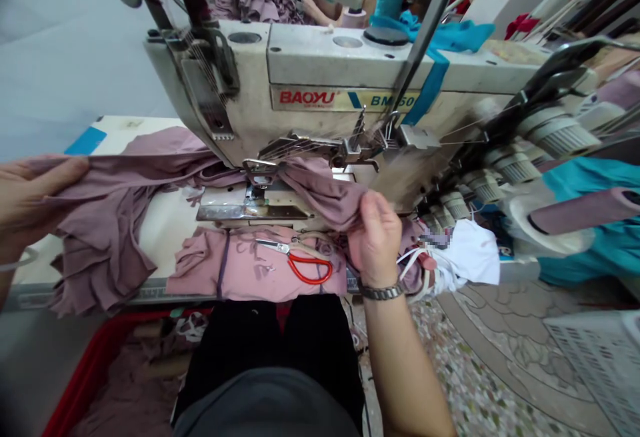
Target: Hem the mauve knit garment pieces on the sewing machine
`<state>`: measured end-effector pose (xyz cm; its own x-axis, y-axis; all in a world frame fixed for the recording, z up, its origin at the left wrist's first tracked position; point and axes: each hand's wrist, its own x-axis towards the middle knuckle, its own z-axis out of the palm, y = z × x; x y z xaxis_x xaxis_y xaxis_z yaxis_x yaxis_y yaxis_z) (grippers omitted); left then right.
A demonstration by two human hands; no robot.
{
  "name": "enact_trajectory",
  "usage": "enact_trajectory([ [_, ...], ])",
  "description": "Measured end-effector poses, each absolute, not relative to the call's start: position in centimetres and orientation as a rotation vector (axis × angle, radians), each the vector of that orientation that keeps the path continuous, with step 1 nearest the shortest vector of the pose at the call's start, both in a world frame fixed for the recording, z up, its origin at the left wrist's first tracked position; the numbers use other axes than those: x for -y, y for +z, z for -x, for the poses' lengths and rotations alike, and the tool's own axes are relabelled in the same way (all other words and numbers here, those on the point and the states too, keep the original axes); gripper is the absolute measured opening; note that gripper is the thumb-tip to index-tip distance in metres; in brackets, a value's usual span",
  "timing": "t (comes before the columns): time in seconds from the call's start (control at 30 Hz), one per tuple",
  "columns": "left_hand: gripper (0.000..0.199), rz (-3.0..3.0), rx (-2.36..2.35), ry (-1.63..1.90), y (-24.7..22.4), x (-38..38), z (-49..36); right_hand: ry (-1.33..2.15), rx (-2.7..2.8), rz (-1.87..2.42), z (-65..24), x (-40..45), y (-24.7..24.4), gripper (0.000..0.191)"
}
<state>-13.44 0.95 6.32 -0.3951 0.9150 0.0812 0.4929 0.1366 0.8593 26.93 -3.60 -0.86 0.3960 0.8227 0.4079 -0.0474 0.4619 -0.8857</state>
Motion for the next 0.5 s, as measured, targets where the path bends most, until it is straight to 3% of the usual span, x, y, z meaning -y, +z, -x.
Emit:
enact_trajectory([
  [0.07,0.065,-1.361,-1.714,1.3,6.1,-0.8,11.2,0.449,1.352,1.037,-24.7,3.5,-0.4,0.014],
  [0.23,0.054,-2.552,-1.059,0.595,2.8,-0.7,4.4,-0.125,2.486,0.9,-21.7,2.6,-0.2,0.04],
  [0.33,0.039,-3.056,-1.088,0.544,0.5,-0.6,2.7,-0.445,2.654,0.916,-22.9,1.5,-0.3,0.043],
  [0.5,0.033,-3.296,-1.087,0.648,-0.1,0.8,2.3,-0.587,2.671,0.786,-24.4,1.1,-0.5,0.037],
])
